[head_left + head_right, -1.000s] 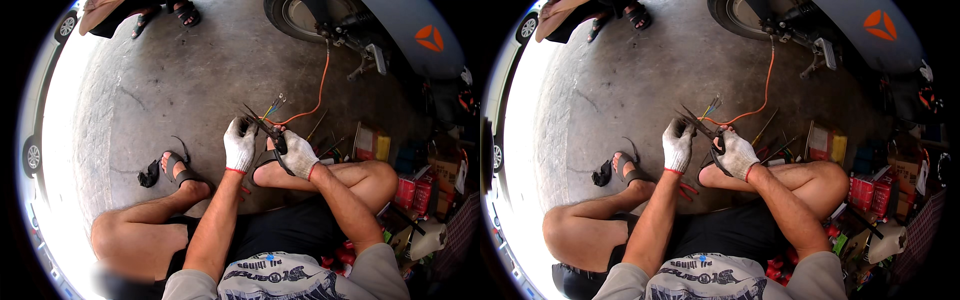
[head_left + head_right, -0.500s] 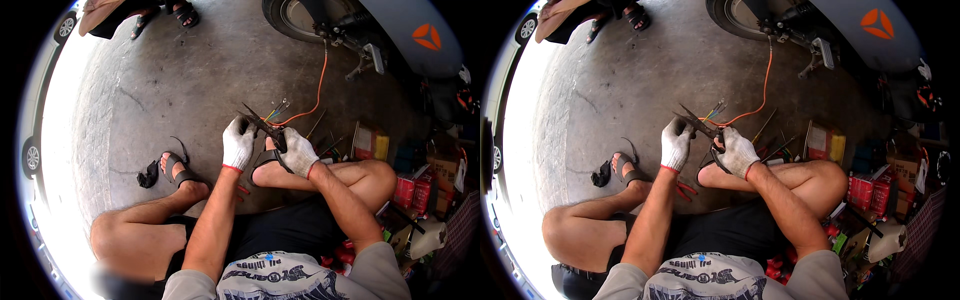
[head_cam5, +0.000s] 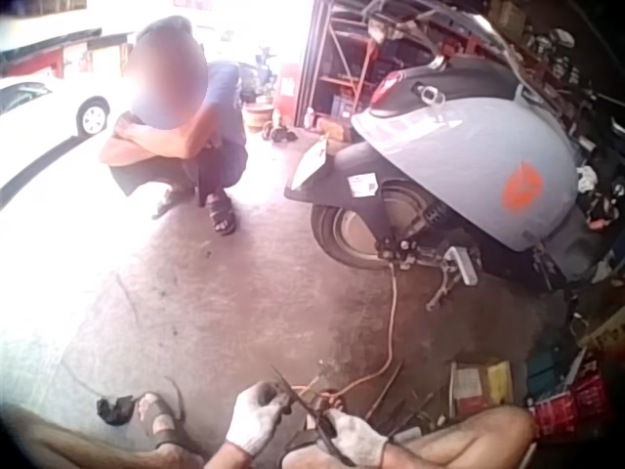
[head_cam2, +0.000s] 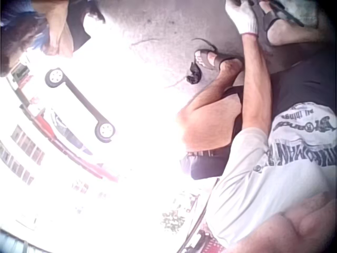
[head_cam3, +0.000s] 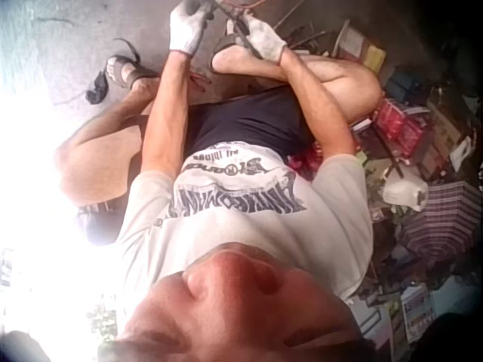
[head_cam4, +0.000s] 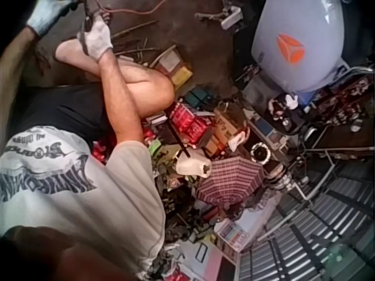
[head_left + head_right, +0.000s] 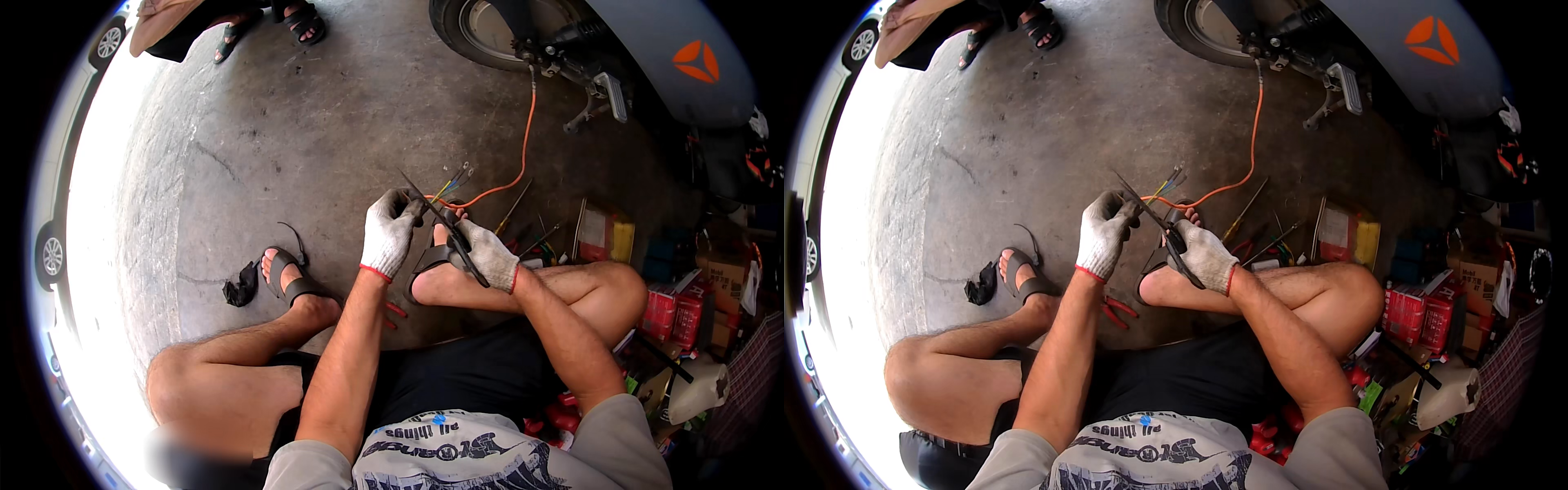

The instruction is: The person cuts and strips wire casing using shears, removes their work gloves, handles the wires by hand, and picks up an electronic controller module with a wiring harness.

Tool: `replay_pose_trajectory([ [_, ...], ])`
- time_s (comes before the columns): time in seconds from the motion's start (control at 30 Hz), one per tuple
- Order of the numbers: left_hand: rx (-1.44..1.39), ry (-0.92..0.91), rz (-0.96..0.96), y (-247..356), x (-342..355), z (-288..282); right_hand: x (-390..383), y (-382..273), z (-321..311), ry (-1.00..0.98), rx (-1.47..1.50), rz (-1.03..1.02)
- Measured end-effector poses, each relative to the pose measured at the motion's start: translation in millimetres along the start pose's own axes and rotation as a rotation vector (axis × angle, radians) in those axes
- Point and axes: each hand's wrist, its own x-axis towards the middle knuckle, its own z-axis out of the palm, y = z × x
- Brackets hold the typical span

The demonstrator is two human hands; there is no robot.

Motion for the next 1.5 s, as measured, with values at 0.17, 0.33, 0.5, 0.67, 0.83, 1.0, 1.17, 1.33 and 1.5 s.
replay_pose_trajectory([
  [0.17,0.019,-0.055,-0.025,5.2,0.9,1.6,1.2,43.4,8.7,-0.131,0.343,0.069],
  [0.33,0.051,-0.071,-0.045,1.6,2.1,-5.3,7.3,39.0,8.6,-0.323,1.193,0.459],
  [0.5,0.058,-0.091,-0.064,6.6,1.8,-3.7,9.5,31.1,3.9,-0.398,1.401,0.553],
  [0.67,0.060,-0.108,-0.075,8.9,1.3,-4.5,9.3,12.8,-4.9,-0.289,1.286,0.756],
  [0.83,0.096,-0.137,-0.095,11.0,1.0,-5.9,6.8,9.4,-8.6,-0.344,1.127,0.717],
  [1.0,0.136,-0.157,-0.154,11.9,1.8,-9.7,2.6,1.8,-12.6,-0.312,0.823,0.573],
  [1.17,0.132,-0.174,-0.161,8.7,1.9,-14.1,2.1,18.9,-16.4,-0.482,0.900,0.475],
  [1.33,0.124,-0.221,-0.150,9.7,3.8,-12.1,2.7,57.0,-12.6,-0.474,0.806,0.316],
  [1.5,0.114,-0.260,-0.198,15.6,4.2,-19.6,0.8,32.2,-16.7,-0.458,0.766,0.330],
])
